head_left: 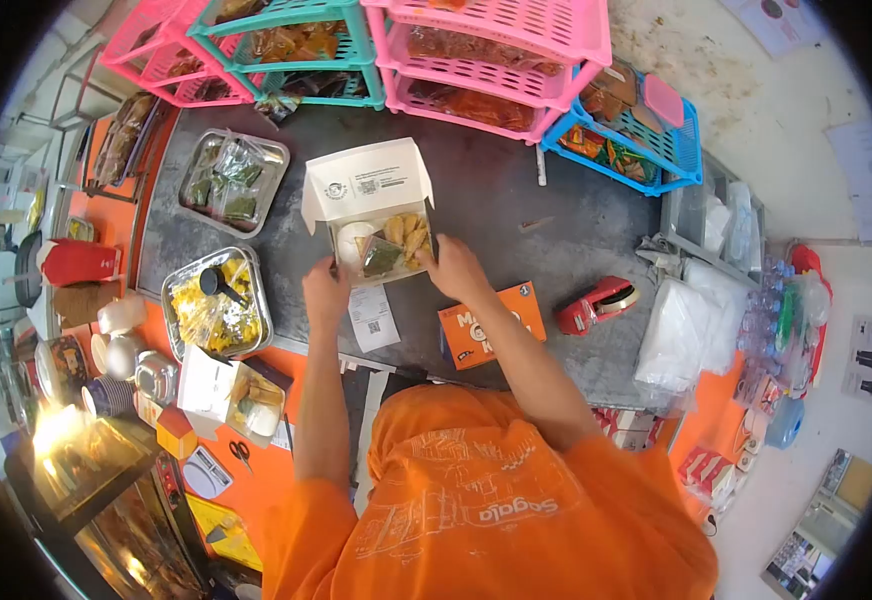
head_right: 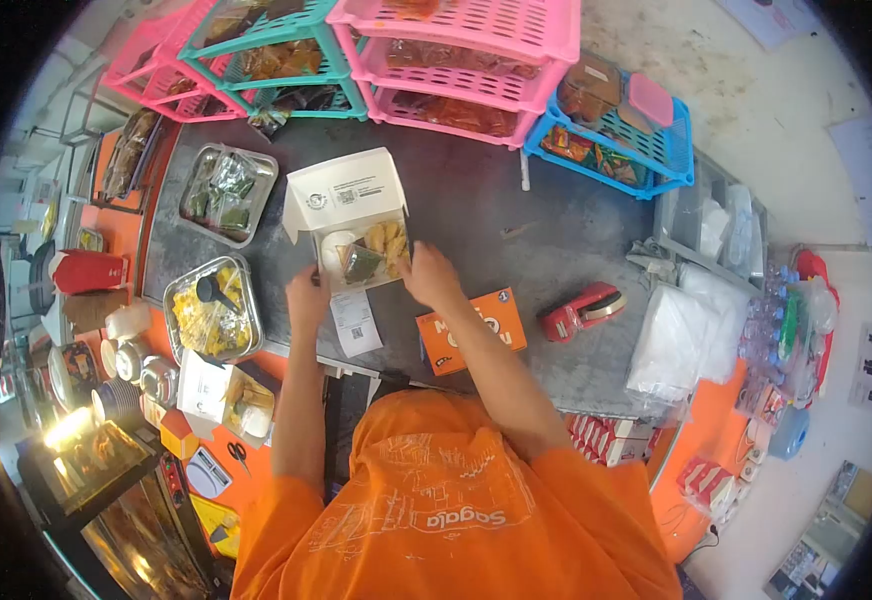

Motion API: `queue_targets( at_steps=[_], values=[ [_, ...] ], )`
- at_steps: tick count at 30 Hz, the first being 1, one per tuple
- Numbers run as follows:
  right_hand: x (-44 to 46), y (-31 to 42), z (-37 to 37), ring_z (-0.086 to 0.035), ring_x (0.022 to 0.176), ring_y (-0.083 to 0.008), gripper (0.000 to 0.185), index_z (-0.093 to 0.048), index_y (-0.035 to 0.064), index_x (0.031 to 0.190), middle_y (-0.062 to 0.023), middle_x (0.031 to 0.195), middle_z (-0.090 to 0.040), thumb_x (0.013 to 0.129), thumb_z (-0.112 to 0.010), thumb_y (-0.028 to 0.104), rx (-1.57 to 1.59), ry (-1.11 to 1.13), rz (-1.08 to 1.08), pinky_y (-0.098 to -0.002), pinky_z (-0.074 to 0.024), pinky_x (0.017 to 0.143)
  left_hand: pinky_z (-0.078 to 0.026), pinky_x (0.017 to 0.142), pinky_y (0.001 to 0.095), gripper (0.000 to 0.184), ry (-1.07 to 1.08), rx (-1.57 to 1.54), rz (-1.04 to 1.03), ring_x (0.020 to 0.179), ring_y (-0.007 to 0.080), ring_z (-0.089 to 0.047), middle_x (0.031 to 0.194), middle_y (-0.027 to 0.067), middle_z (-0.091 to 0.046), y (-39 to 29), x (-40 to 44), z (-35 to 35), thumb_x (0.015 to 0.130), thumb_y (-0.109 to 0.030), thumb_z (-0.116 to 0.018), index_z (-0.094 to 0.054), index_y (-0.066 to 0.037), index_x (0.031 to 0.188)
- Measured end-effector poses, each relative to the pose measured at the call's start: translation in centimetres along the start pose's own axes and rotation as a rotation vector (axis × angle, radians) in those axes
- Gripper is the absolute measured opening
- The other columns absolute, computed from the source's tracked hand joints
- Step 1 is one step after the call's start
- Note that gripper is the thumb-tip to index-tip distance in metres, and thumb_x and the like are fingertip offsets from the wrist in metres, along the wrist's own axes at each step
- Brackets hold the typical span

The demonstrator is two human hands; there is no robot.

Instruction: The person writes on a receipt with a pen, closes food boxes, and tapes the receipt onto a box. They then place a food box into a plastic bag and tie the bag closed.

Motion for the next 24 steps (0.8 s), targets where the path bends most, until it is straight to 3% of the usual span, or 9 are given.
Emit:
queue_targets(
  at_steps=[1, 4, 8, 14, 15, 17, 21, 23, 24],
  values=[
    [0.2, 0.4, -0.1, -0.063, 0.082, -0.0412, 0.034, -0.062, -0.0017, 0.091, -0.0231, 0.080, -0.064, 0.091, -0.056, 0.032, 0.002, -0.004, 0.006, -0.0500, -0.0499, 0.073, -0.049, 0.074, 0.0467, 0.022, 0.273, 0.041, -0.039, 0.085, 0.0394, -0.063, 0.093, 0.0228, -0.065, 0.4, 0.9, -0.2, 0.084, -0.015, -0.062, -0.064, 0.002, 0.097],
    [1.9, 0.9, 2.1, -0.063, 0.079, -0.0423, 0.022, -0.060, -0.0039, 0.084, -0.0284, 0.084, -0.063, 0.088, -0.057, 0.018, 0.052, 0.264, -0.198, -0.0477, -0.0482, 0.066, -0.050, 0.062, 0.0433, 0.019, 0.088, -0.037, -0.190, 0.065, 0.0365, -0.063, 0.072, 0.0202, -0.064, -1.8, 0.6, 1.6, 0.085, -0.016, -0.061, -0.066, 0.003, 0.084],
    [-3.4, 1.0, 12.1, -0.060, 0.074, -0.0432, 0.017, -0.059, -0.0046, 0.086, -0.0261, 0.082, -0.061, 0.085, -0.057, 0.012, 0.049, 0.169, -0.045, -0.0481, -0.0471, 0.065, -0.050, 0.063, 0.0418, 0.019, 0.158, -0.180, -0.094, 0.069, 0.0339, -0.064, 0.077, 0.0206, -0.064, -7.9, -7.1, 5.6, 0.084, -0.014, -0.062, -0.065, 0.003, 0.089],
    [-14.0, -4.9, 16.1, -0.063, 0.068, -0.0340, 0.022, -0.060, -0.0043, 0.096, -0.0200, 0.077, -0.061, 0.084, -0.063, 0.014, 0.106, 0.234, -0.253, -0.0397, -0.0486, 0.063, -0.051, 0.070, 0.0426, 0.032, 0.498, -0.282, -0.063, 0.080, 0.0351, -0.065, 0.089, 0.0235, -0.065, -8.3, -18.0, 1.4, 0.080, -0.019, -0.069, -0.064, 0.005, 0.100],
    [-14.4, -5.3, 16.0, -0.064, 0.067, -0.0302, 0.027, -0.060, -0.0045, 0.099, -0.0186, 0.077, -0.062, 0.084, -0.066, 0.018, 0.136, 0.248, -0.292, -0.0380, -0.0492, 0.063, -0.051, 0.070, 0.0426, 0.032, 0.495, -0.280, -0.065, 0.080, 0.0351, -0.065, 0.089, 0.0235, -0.065, -9.8, -17.2, 2.2, 0.080, -0.019, -0.069, -0.064, 0.005, 0.100],
    [-13.8, -4.9, 16.1, -0.065, 0.075, -0.0247, 0.037, -0.059, -0.0046, 0.102, -0.0169, 0.079, -0.064, 0.082, -0.071, 0.024, -0.006, -0.067, -0.061, -0.0358, -0.0496, 0.067, -0.053, 0.071, 0.0371, 0.033, -0.084, 0.082, -0.392, 0.077, 0.0352, -0.065, 0.088, 0.0212, -0.066, -12.8, -15.5, 4.9, 0.081, -0.021, -0.070, -0.064, 0.003, 0.102],
    [-8.7, -2.5, 18.1, -0.064, 0.085, -0.0236, 0.027, -0.063, -0.0022, 0.104, -0.0159, 0.090, -0.065, 0.083, -0.069, 0.013, 0.152, 0.007, -0.352, -0.0347, -0.0497, 0.073, -0.052, 0.075, 0.0414, 0.039, 0.248, -0.501, -0.096, 0.085, 0.0378, -0.065, 0.093, 0.0240, -0.065, -13.7, -13.6, 3.2, 0.081, -0.020, -0.069, -0.063, 0.003, 0.111],
    [-9.7, -3.7, 19.6, -0.062, 0.083, -0.0202, 0.023, -0.064, -0.0018, 0.105, -0.0130, 0.093, -0.066, 0.083, -0.066, 0.005, 0.093, 0.077, -0.465, -0.0321, -0.0502, 0.073, -0.054, 0.072, 0.0392, 0.037, 0.222, -0.224, -0.247, 0.083, 0.0367, -0.067, 0.092, 0.0216, -0.067, -11.4, -13.4, 2.9, 0.082, -0.014, -0.067, -0.062, -0.001, 0.116],
    [-11.1, -4.9, 19.8, -0.063, 0.081, -0.0215, 0.020, -0.065, -0.0023, 0.102, -0.0134, 0.091, -0.066, 0.083, -0.064, 0.003, 0.052, -0.014, -0.171, -0.0314, -0.0501, 0.072, -0.054, 0.069, 0.0388, 0.034, 0.107, -0.244, -0.446, 0.081, 0.0359, -0.067, 0.091, 0.0202, -0.068, -10.2, -14.1, 3.3, 0.081, -0.009, -0.066, -0.063, -0.002, 0.115]
  ],
)
Point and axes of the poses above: each hand's wrist, its own x-axis towards the middle knuckle, its own z-axis out of the back of the hand, y = z × x, the point moved 2 cm from there along x, towards the middle knuckle
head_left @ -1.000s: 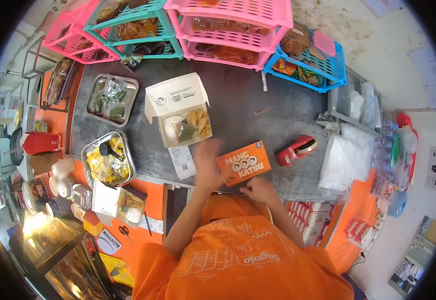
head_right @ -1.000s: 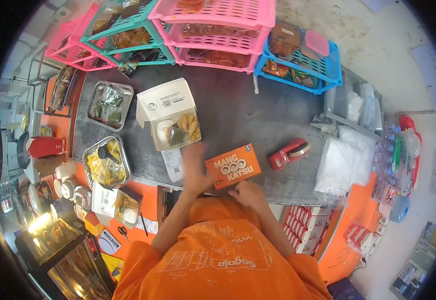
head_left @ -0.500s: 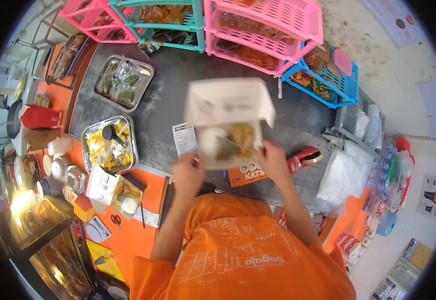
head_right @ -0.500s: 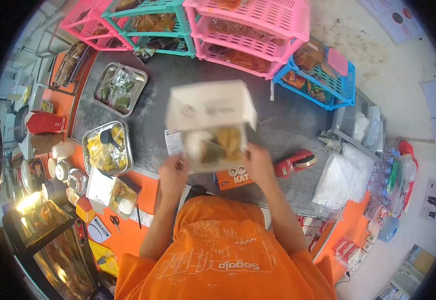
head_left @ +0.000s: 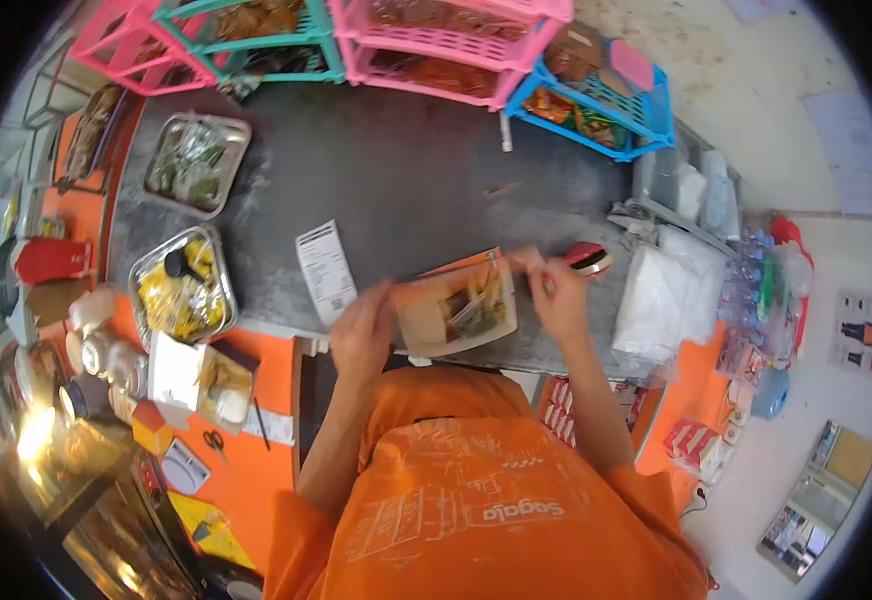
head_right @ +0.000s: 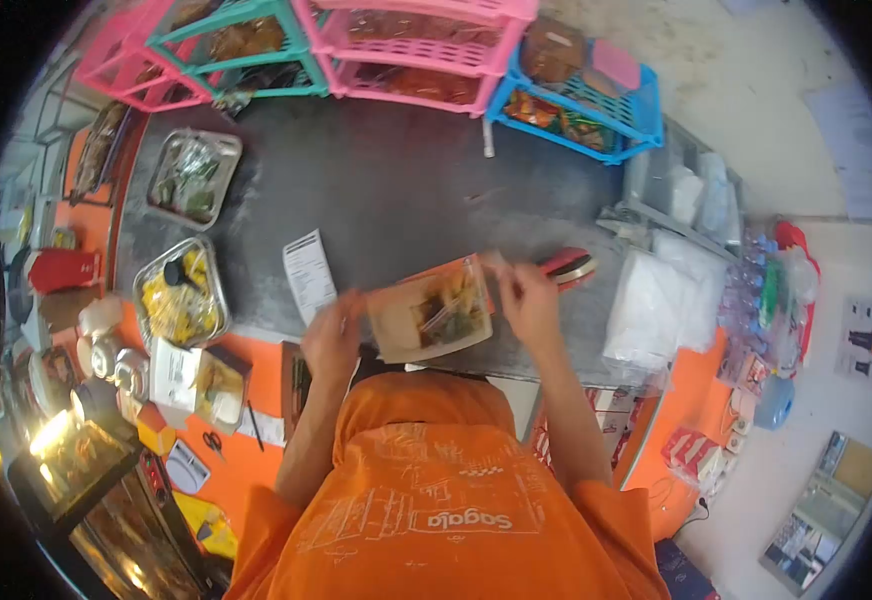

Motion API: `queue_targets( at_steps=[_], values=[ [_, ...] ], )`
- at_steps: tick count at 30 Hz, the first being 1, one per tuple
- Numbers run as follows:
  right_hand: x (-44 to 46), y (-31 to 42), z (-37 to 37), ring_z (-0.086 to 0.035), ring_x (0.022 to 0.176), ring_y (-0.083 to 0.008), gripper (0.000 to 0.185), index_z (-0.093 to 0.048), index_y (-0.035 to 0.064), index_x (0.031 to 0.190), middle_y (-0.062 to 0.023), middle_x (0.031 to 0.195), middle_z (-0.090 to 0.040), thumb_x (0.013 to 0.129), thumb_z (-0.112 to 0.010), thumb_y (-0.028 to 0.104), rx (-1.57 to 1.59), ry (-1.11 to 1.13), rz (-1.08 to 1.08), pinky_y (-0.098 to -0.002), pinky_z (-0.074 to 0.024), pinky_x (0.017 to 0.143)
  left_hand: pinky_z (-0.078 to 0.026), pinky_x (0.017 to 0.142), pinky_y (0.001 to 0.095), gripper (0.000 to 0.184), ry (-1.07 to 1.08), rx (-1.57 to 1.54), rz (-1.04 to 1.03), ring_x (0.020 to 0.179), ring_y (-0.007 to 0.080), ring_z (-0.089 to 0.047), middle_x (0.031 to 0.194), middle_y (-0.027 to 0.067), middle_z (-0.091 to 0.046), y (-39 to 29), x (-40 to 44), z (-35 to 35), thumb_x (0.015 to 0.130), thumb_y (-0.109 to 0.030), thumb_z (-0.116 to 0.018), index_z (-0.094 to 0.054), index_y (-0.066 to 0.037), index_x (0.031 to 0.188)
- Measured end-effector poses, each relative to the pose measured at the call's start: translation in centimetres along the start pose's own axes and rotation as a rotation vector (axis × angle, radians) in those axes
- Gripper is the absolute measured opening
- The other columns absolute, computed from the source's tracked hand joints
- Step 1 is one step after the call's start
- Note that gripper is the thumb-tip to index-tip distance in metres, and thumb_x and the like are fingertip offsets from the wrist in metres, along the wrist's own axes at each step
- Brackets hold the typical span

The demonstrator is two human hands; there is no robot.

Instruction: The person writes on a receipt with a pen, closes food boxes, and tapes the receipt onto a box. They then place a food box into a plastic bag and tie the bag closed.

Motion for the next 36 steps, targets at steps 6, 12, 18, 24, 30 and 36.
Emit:
queue_targets(
  at_steps=[6, 12, 18, 24, 30, 36],
  values=[
    [-6.0, -3.2, -4.4, -0.067, 0.085, -0.0304, 0.026, -0.065, -0.0018, 0.102, -0.0181, 0.093, -0.067, 0.076, -0.066, 0.004, 0.335, -0.011, -0.056, -0.0339, -0.0511, 0.074, -0.054, 0.065, 0.0327, 0.039, 0.057, -0.127, 0.254, 0.071, 0.0274, -0.068, 0.084, 0.0168, -0.069, -1.4, -6.9, -2.7, 0.074, 0.005, -0.064, -0.065, -0.003, 0.112],
    [-5.3, -4.3, -3.8, -0.065, 0.098, -0.0251, 0.036, -0.061, -0.0033, 0.112, -0.0155, 0.107, -0.067, 0.080, -0.066, 0.012, 0.562, 0.183, -0.149, -0.0326, -0.0514, 0.081, -0.047, 0.091, 0.0364, 0.042, 0.278, -0.215, 0.303, 0.111, 0.0252, -0.058, 0.121, 0.0202, -0.058, -0.6, -6.2, -1.7, 0.078, 0.000, -0.065, -0.060, -0.001, 0.119],
    [-2.7, -3.5, -1.8, -0.060, 0.107, -0.0212, 0.047, -0.054, -0.0010, 0.123, -0.0169, 0.114, -0.062, 0.085, -0.068, 0.023, 0.802, 0.554, -0.416, -0.0325, -0.0465, 0.092, -0.033, 0.105, 0.0459, 0.066, 0.535, -0.531, 0.440, 0.132, 0.0334, -0.034, 0.143, 0.0218, -0.034, 2.4, -5.5, -2.3, 0.080, -0.023, -0.070, -0.044, 0.002, 0.135],
    [-1.2, 2.0, -1.4, -0.041, 0.129, -0.0357, 0.081, -0.037, 0.0059, 0.141, -0.0210, 0.138, -0.043, 0.075, -0.076, 0.033, -0.107, 0.249, 0.219, -0.0431, -0.0376, 0.104, -0.031, 0.106, 0.0547, 0.079, 0.480, 0.271, -0.092, 0.137, 0.0394, -0.029, 0.148, 0.0251, -0.028, -6.0, -0.6, -2.4, 0.085, -0.038, -0.062, -0.029, 0.005, 0.143],
    [-2.1, 1.4, -3.6, -0.027, 0.137, -0.0421, 0.088, -0.031, 0.0150, 0.146, -0.0203, 0.146, -0.032, 0.074, -0.077, 0.036, -0.405, 0.694, 0.524, -0.0585, -0.0283, 0.108, -0.033, 0.103, 0.0613, 0.074, 0.660, 0.693, -0.521, 0.139, 0.0429, -0.026, 0.150, 0.0280, -0.025, -4.1, -0.5, -5.3, 0.085, -0.032, -0.057, -0.029, 0.007, 0.142],
    [-4.8, -0.4, -2.7, -0.038, 0.130, -0.0371, 0.062, -0.041, 0.0113, 0.140, -0.0205, 0.141, -0.040, 0.086, -0.065, 0.030, -0.362, 0.358, 0.750, -0.0546, -0.0340, 0.105, -0.008, 0.112, 0.0632, 0.094, 0.753, 0.463, -0.492, 0.142, 0.0480, -0.011, 0.153, 0.0285, -0.014, -5.5, -0.6, -4.7, 0.077, -0.061, -0.061, -0.028, -0.010, 0.149]
  ],
)
Point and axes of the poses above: each hand's wrist, its own x-axis towards the middle knuckle, its own z-axis out of the back of the hand, y = z × x, the point moved 2 cm from there along x, towards the middle knuckle
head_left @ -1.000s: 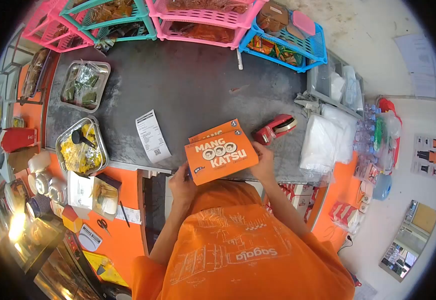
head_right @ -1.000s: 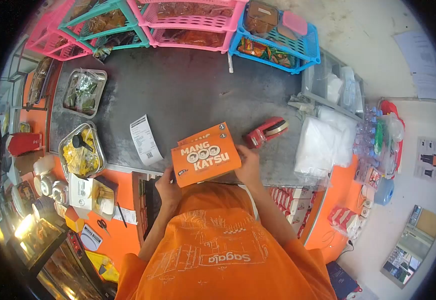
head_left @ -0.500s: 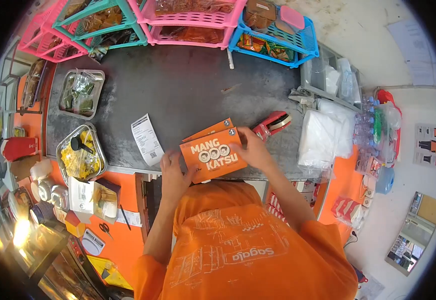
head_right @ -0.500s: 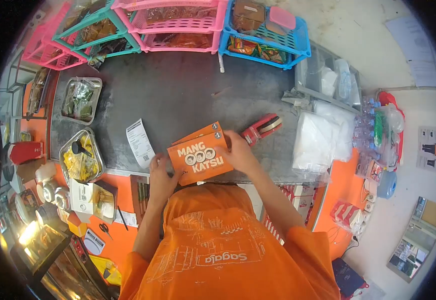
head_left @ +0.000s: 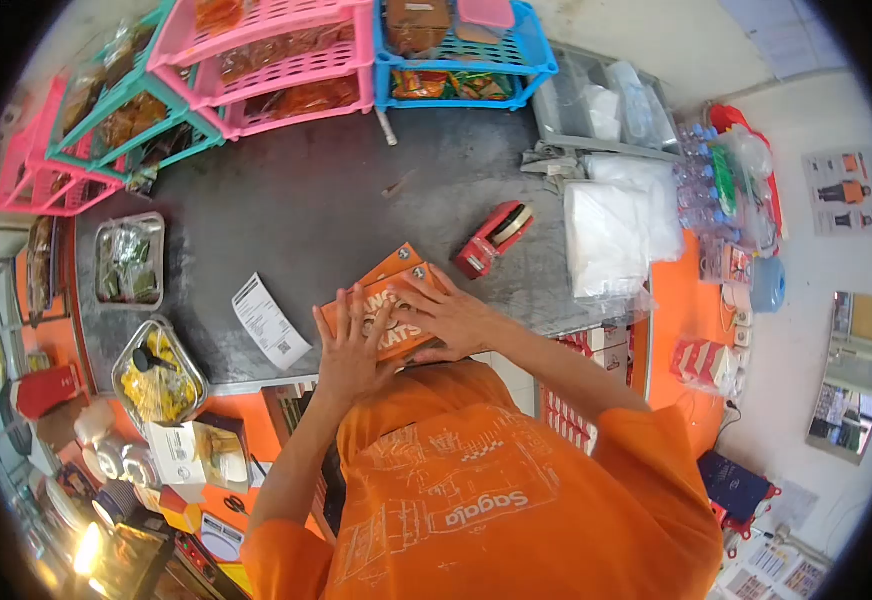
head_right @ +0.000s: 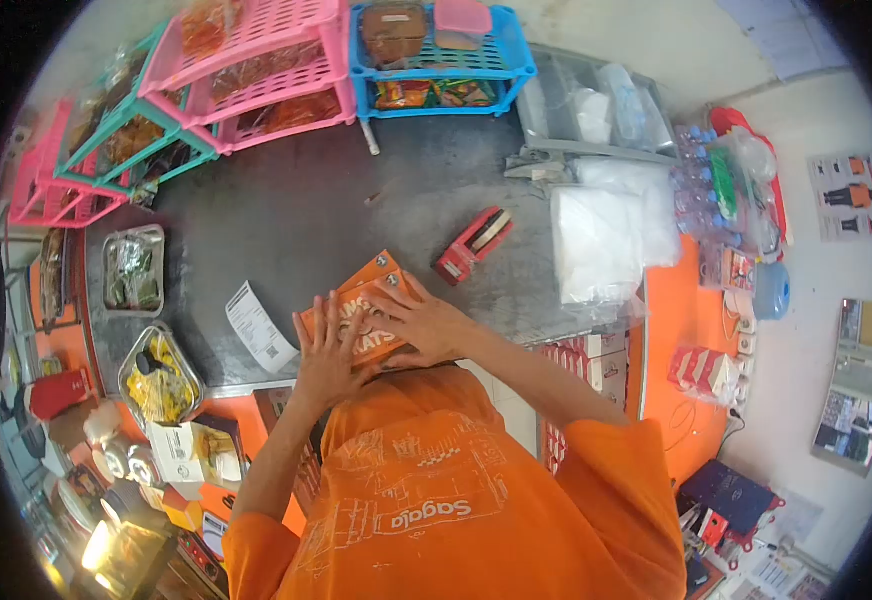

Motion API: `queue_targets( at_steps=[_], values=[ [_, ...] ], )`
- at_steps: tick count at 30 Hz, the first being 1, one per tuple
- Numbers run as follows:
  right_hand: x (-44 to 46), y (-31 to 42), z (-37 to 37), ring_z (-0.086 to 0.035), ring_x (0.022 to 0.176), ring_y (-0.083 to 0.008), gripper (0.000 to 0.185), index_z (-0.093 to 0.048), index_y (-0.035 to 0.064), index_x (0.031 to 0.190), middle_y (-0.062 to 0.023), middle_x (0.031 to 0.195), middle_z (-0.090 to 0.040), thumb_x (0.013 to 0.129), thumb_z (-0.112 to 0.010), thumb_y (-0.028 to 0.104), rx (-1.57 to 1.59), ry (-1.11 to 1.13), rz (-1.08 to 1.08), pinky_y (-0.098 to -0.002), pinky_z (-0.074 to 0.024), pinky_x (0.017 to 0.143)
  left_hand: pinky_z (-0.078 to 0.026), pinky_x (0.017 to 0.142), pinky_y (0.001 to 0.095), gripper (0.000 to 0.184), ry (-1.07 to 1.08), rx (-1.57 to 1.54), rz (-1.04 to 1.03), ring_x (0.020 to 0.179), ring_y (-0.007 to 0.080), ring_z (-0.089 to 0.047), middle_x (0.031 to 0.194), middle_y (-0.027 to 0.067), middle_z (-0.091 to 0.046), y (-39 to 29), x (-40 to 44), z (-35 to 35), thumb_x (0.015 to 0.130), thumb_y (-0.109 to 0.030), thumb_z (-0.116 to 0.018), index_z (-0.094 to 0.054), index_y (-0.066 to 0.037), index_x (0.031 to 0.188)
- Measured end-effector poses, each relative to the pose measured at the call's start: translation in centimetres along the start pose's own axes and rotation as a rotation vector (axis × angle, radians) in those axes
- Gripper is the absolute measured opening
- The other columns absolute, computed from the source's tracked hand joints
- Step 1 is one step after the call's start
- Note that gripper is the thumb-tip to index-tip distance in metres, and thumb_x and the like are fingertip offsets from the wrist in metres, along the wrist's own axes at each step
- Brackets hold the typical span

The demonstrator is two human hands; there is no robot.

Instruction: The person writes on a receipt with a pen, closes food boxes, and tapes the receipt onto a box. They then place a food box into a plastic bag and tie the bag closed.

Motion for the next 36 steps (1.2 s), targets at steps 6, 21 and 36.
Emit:
queue_targets(
  at_steps=[6, 21, 36],
  values=[
    [-4.9, -2.5, -4.3, -0.062, 0.099, -0.0250, 0.037, -0.052, 0.0041, 0.125, -0.0114, 0.125, -0.055, 0.095, -0.057, 0.025, 0.525, -1.066, -1.249, -0.0366, -0.0523, 0.081, -0.017, 0.109, 0.0618, 0.101, -0.105, -0.071, 0.079, 0.133, 0.0456, -0.026, 0.139, 0.0283, -0.030, -0.9, 2.1, -1.0, 0.065, -0.062, -0.073, -0.032, -0.020, 0.148],
    [-7.5, -1.8, -10.4, -0.062, 0.074, -0.0138, 0.023, -0.071, -0.0036, 0.086, -0.0118, 0.082, -0.068, 0.088, -0.067, 0.019, 0.662, -0.772, -1.481, -0.0267, -0.0474, 0.067, -0.029, 0.099, 0.0537, 0.084, -0.311, -0.064, 0.172, 0.117, 0.0405, -0.039, 0.129, 0.0238, -0.039, -1.4, 4.8, 0.7, 0.068, -0.053, -0.075, -0.044, -0.025, 0.141],
    [-3.4, -0.6, -8.2, -0.061, 0.060, -0.0192, 0.036, -0.070, -0.0026, 0.086, -0.0139, 0.067, -0.065, 0.080, -0.073, 0.032, 0.774, -0.393, -1.047, -0.0361, -0.0470, 0.060, -0.034, 0.096, 0.0489, 0.065, -0.241, -0.278, 0.246, 0.115, 0.0354, -0.045, 0.124, 0.0189, -0.046, -0.5, 6.2, 0.8, 0.074, -0.041, -0.074, -0.050, -0.022, 0.132]
  ],
)
Point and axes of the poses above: each hand's wrist, its own x-axis towards the middle knuckle, its own z-axis out of the back of the hand, y = z × x, the point moved 2 cm from there along x, towards the middle knuckle
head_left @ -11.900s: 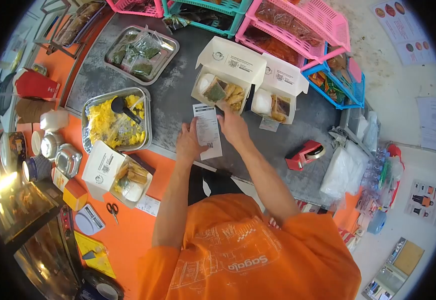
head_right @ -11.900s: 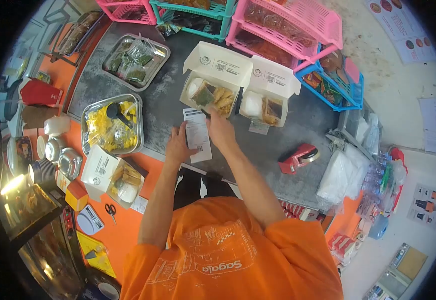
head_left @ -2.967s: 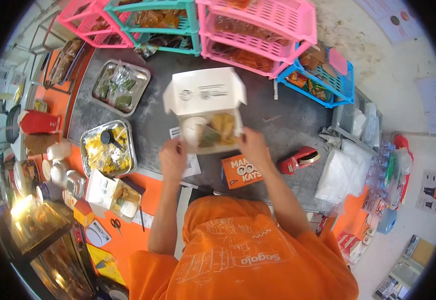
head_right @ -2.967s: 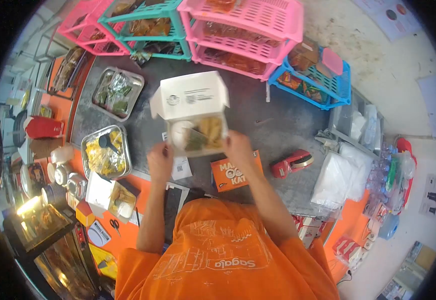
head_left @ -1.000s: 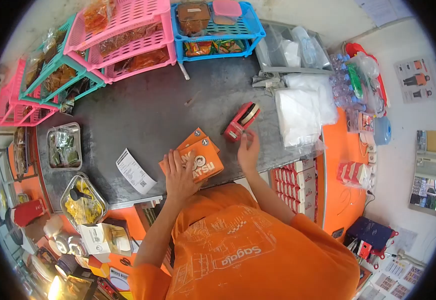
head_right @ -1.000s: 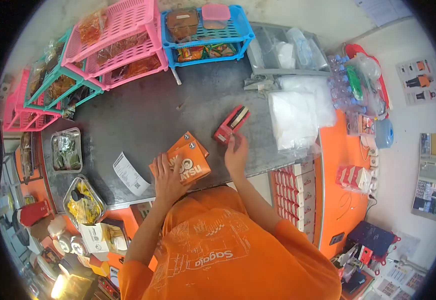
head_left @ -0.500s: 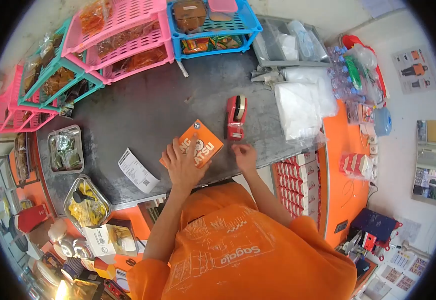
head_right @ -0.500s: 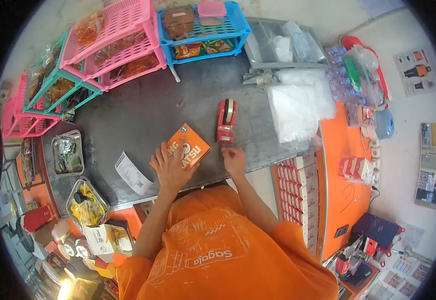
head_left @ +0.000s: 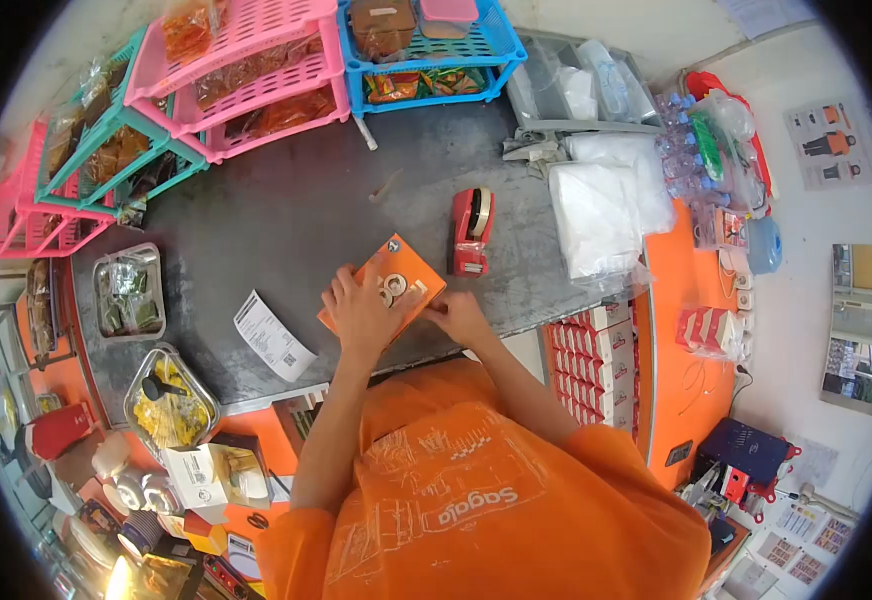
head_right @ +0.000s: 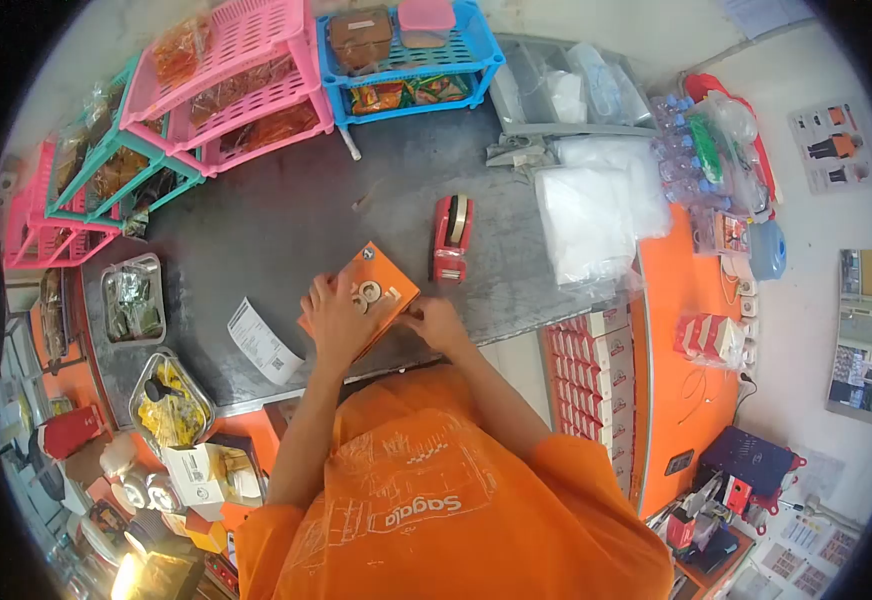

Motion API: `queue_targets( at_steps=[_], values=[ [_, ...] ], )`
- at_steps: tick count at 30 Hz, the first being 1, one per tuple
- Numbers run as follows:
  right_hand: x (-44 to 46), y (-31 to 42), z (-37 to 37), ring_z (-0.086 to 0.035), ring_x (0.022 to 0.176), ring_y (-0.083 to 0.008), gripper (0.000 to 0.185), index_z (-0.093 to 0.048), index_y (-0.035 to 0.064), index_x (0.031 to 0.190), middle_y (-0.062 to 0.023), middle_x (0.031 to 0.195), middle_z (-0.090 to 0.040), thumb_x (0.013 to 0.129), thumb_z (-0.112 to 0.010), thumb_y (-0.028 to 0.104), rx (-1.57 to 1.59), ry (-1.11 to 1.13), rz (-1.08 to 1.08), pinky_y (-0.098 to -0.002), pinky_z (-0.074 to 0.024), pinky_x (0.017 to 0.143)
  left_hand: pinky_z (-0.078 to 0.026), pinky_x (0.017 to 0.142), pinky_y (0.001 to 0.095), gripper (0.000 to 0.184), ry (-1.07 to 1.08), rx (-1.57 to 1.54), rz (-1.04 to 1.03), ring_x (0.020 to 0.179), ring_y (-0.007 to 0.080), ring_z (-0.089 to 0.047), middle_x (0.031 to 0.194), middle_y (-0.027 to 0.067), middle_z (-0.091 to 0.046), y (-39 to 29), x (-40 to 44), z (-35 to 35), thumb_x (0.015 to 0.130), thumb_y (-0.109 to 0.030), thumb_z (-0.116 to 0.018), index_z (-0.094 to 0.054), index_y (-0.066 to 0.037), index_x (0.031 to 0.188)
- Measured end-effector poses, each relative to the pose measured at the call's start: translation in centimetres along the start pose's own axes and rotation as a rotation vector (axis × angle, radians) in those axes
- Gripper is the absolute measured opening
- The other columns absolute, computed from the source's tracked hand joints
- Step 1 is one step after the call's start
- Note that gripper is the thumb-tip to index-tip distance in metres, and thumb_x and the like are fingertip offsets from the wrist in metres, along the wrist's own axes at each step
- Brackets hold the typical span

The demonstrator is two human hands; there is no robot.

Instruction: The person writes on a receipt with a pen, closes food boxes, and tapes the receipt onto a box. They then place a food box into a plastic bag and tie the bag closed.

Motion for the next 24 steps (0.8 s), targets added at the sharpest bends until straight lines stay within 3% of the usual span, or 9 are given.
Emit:
queue_targets(
  at_steps=[3, 5, 9, 12, 14, 17, 19, 20, 24],
  values=[
    [-0.8, -1.0, 1.4, -0.061, 0.061, -0.0202, 0.032, -0.068, -0.0014, 0.092, -0.0135, 0.067, -0.064, 0.082, -0.071, 0.029, -0.266, -0.143, 0.148, -0.0376, -0.0471, 0.058, -0.041, 0.092, 0.0440, 0.042, -0.114, -0.394, 0.108, 0.104, 0.0346, -0.054, 0.116, 0.0172, -0.053, 3.2, 1.5, -0.6, 0.082, -0.024, -0.069, -0.057, -0.015, 0.121],
    [0.1, -1.5, 3.9, -0.063, 0.068, -0.0200, 0.029, -0.065, 0.0007, 0.101, -0.0099, 0.087, -0.067, 0.086, -0.069, 0.025, -0.154, -0.748, 0.150, -0.0309, -0.0485, 0.060, -0.043, 0.090, 0.0468, 0.047, -0.477, -0.230, 0.097, 0.103, 0.0387, -0.054, 0.118, 0.0206, -0.052, 8.9, 1.1, -0.1, 0.081, -0.018, -0.068, -0.052, -0.005, 0.124],
    [1.8, 0.0, 6.0, -0.063, 0.079, -0.0203, 0.031, -0.061, 0.0010, 0.113, -0.0094, 0.100, -0.065, 0.088, -0.067, 0.018, 0.450, -0.302, -0.507, -0.0294, -0.0502, 0.066, -0.044, 0.092, 0.0490, 0.076, -0.448, 0.195, 0.778, 0.110, 0.0409, -0.052, 0.116, 0.0239, -0.054, 21.4, -3.0, 0.4, 0.075, -0.028, -0.077, -0.036, 0.002, 0.132],
    [0.6, -4.1, 4.6, -0.062, 0.086, -0.0203, 0.023, -0.067, 0.0009, 0.102, -0.0089, 0.103, -0.064, 0.089, -0.065, 0.019, 0.972, -0.223, -0.312, -0.0310, -0.0512, 0.069, -0.044, 0.093, 0.0503, 0.088, -0.315, 0.196, 0.734, 0.108, 0.0434, -0.055, 0.114, 0.0275, -0.056, 25.7, -5.1, -0.8, 0.070, -0.031, -0.081, -0.031, -0.003, 0.136],
    [-1.4, -6.8, 2.9, -0.063, 0.085, -0.0202, 0.020, -0.071, 0.0012, 0.092, -0.0118, 0.103, -0.065, 0.089, -0.064, 0.019, 0.306, -0.425, 0.054, -0.0331, -0.0510, 0.069, -0.046, 0.092, 0.0473, 0.085, -0.284, -0.034, 0.764, 0.106, 0.0410, -0.058, 0.116, 0.0287, -0.055, 27.1, -4.6, -2.5, 0.072, -0.025, -0.080, -0.029, -0.006, 0.137],
    [-1.7, -8.0, 1.7, -0.065, 0.079, -0.0239, 0.018, -0.073, 0.0020, 0.082, -0.0195, 0.095, -0.066, 0.086, -0.066, 0.018, -0.394, -0.569, 0.096, -0.0352, -0.0490, 0.068, -0.048, 0.091, 0.0362, 0.083, -0.391, -0.769, 0.634, 0.099, 0.0283, -0.063, 0.120, 0.0237, -0.059, 23.4, -5.3, -1.5, 0.081, -0.005, -0.070, -0.018, -0.011, 0.145],
    [-2.7, -5.0, 3.0, -0.064, 0.084, -0.0242, 0.016, -0.073, 0.0023, 0.084, -0.0201, 0.095, -0.066, 0.085, -0.067, 0.017, -0.277, -0.210, -0.094, -0.0337, -0.0480, 0.070, -0.049, 0.087, 0.0327, 0.080, -0.419, -0.819, 0.332, 0.099, 0.0193, -0.061, 0.120, 0.0148, -0.061, 15.5, -4.4, 4.1, 0.086, 0.003, -0.061, -0.015, -0.010, 0.149],
    [-3.1, -2.4, 3.8, -0.063, 0.090, -0.0245, 0.015, -0.073, 0.0027, 0.086, -0.0206, 0.095, -0.065, 0.083, -0.069, 0.016, -0.189, 0.145, -0.286, -0.0323, -0.0470, 0.072, -0.049, 0.084, 0.0321, 0.069, -0.430, -0.731, 0.205, 0.096, 0.0179, -0.062, 0.114, 0.0115, -0.065, 15.1, -4.6, 4.1, 0.086, 0.003, -0.060, -0.027, -0.009, 0.146],
    [-3.8, 11.2, 4.8, -0.065, 0.085, -0.0224, 0.013, -0.072, 0.0054, 0.094, -0.0109, 0.088, -0.070, 0.083, -0.070, 0.012, 0.395, 0.069, 0.384, -0.0328, -0.0498, 0.077, -0.049, 0.068, 0.0244, 0.030, -0.052, -0.790, 0.113, 0.080, 0.0106, -0.062, 0.089, 0.0076, -0.071, 7.0, -7.7, 7.3, 0.084, 0.006, -0.057, -0.071, -0.007, 0.109]
  ],
)
Point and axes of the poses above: each hand's wrist, its own x-axis towards the middle knuckle, its own z-axis out of the back of the hand, y = z × x, the point moved 2 cm from there along x, towards the middle knuckle
